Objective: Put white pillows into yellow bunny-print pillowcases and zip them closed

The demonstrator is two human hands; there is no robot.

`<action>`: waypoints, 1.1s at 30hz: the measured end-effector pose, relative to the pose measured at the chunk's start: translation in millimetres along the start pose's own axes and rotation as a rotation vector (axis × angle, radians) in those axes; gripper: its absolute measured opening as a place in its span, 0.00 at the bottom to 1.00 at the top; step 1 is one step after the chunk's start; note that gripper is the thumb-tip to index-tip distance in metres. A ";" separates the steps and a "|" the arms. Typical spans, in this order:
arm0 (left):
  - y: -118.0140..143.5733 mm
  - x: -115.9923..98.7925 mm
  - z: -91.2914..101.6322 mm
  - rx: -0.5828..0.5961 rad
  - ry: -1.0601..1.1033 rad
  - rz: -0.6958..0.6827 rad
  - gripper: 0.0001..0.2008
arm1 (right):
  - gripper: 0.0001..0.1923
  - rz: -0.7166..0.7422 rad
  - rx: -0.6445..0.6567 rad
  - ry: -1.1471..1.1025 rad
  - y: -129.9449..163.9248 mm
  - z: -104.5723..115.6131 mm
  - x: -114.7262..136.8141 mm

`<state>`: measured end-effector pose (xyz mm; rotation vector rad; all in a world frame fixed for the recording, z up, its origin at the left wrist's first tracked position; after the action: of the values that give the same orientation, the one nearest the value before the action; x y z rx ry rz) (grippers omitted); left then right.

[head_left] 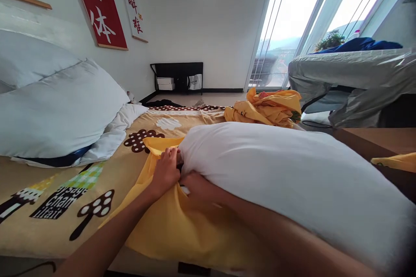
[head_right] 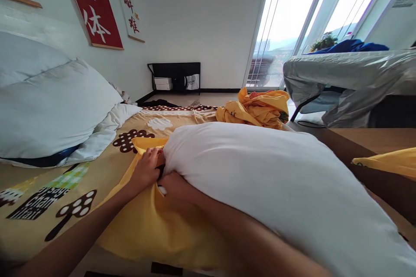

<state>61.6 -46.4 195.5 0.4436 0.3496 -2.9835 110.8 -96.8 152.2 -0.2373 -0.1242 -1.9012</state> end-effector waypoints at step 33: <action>-89.0 -26.6 14.8 -0.117 -0.182 -0.004 0.14 | 0.19 -0.323 0.204 0.332 26.5 84.7 -64.3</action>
<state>70.7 38.1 236.0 0.1583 0.5032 -2.9567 165.3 -29.5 219.4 0.2512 -0.1365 -2.2015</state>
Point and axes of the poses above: each hand's wrist, its own y-axis away from the middle knuckle, its own z-axis out of the back of the hand, x = y × z, the point moved 10 cm from there along -y, towards the middle knuckle, and after that the axes turned 9 degrees about z, right-handed, at the moved point
